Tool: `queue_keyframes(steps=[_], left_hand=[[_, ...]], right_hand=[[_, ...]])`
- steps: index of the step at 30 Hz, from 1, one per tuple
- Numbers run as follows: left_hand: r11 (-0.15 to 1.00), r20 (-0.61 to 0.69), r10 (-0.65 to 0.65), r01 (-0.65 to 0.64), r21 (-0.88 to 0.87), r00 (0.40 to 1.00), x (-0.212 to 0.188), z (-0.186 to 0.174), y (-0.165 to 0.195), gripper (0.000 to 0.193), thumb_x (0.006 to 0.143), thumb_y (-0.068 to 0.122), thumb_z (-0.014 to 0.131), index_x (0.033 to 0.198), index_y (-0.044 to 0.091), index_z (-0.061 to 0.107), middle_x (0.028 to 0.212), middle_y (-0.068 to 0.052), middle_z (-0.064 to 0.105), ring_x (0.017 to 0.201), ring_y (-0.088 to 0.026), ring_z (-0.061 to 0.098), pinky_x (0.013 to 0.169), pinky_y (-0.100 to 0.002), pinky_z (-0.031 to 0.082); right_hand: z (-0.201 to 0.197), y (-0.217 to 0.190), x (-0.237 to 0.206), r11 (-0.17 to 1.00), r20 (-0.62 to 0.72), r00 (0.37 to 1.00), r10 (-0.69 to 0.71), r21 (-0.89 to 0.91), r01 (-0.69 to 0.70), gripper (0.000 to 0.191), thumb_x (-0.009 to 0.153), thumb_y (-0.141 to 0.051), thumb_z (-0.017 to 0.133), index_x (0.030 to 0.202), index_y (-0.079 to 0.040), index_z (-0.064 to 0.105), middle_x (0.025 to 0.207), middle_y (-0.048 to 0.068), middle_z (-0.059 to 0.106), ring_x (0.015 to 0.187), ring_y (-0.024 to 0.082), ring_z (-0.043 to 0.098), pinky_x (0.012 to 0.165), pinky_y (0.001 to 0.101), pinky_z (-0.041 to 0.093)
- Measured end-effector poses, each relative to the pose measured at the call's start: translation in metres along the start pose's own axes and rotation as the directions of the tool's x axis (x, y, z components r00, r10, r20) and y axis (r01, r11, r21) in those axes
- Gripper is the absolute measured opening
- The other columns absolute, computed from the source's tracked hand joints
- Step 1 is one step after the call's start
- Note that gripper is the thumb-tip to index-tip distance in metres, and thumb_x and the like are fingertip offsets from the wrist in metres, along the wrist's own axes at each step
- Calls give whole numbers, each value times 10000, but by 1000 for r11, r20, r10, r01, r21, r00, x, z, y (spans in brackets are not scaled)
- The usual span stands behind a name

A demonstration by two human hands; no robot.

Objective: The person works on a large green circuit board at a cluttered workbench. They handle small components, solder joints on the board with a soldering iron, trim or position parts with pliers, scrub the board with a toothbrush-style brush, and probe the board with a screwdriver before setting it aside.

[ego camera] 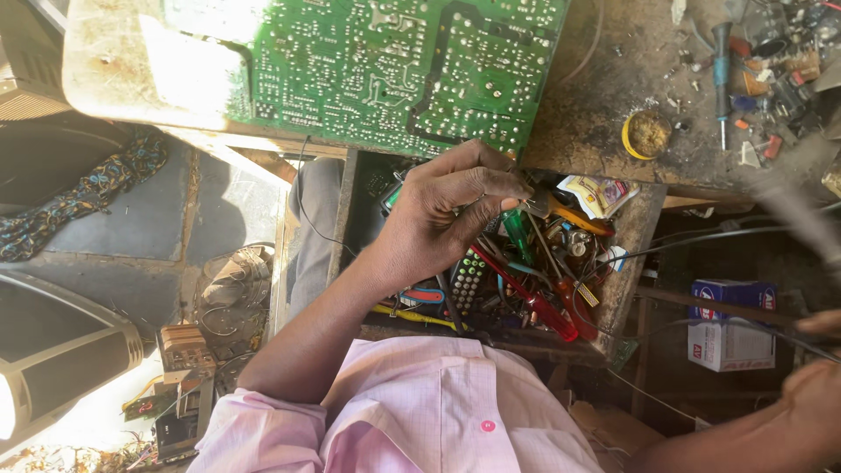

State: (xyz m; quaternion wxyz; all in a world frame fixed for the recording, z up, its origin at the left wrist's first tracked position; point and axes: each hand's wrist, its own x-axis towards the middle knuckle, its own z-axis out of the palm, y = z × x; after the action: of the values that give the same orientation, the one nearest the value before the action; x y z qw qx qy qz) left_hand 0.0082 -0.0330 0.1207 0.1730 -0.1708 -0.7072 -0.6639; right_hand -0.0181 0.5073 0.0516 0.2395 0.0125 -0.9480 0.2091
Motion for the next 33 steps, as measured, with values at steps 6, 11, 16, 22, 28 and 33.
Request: queue_keyframes(steps=[6,11,16,22,28,33], left_hand=[[997,74,62,-66,51,995,6,3,3,218,1016,-68,672,1191,62,689,1140,-59,665,1060,-197,697,911,-310,588],[989,84,84,-94,116,993,5,2,5,267,980,-86,695,1188,82,692,1151,-69,646,1107,-223,692,935,-338,595],[988,88,84,-95,123,993,2,1,3,304,956,-108,692,1193,81,698,1159,-71,650,1115,-232,691,937,-346,591],[985,98,99,-111,130,990,1,3,-1,312,950,-113,701,1191,84,696,1145,-67,654,1120,-244,692,943,-355,586],[980,96,121,-134,149,988,0,3,-4,310,955,-104,713,1194,92,692,1143,-70,658,1086,-248,690,912,-345,580],[982,98,96,-111,155,991,-1,3,-5,315,945,-103,718,1191,92,699,1123,-73,656,1092,-257,687,915,-363,582]], right_hand=[[2,-104,1,511,53,942,-332,849,133,101,1180,74,615,1258,30,569,1073,193,645,838,234,751,774,382,673],[6,-165,9,497,53,936,-348,857,136,204,1049,87,672,1236,39,604,1103,214,655,821,258,753,727,381,698],[12,-177,11,483,41,924,-379,861,160,163,1076,98,722,1191,43,620,1079,192,630,859,252,762,761,375,713],[16,-173,10,482,40,924,-380,861,161,182,1070,102,729,1205,42,622,1104,212,670,867,249,768,757,364,714],[21,-174,11,477,45,925,-377,866,152,210,1040,113,727,1221,57,633,1108,228,683,845,239,764,761,375,713],[22,-179,12,468,52,923,-381,872,144,223,1020,102,723,1215,51,627,1094,217,686,836,235,769,732,354,707]])
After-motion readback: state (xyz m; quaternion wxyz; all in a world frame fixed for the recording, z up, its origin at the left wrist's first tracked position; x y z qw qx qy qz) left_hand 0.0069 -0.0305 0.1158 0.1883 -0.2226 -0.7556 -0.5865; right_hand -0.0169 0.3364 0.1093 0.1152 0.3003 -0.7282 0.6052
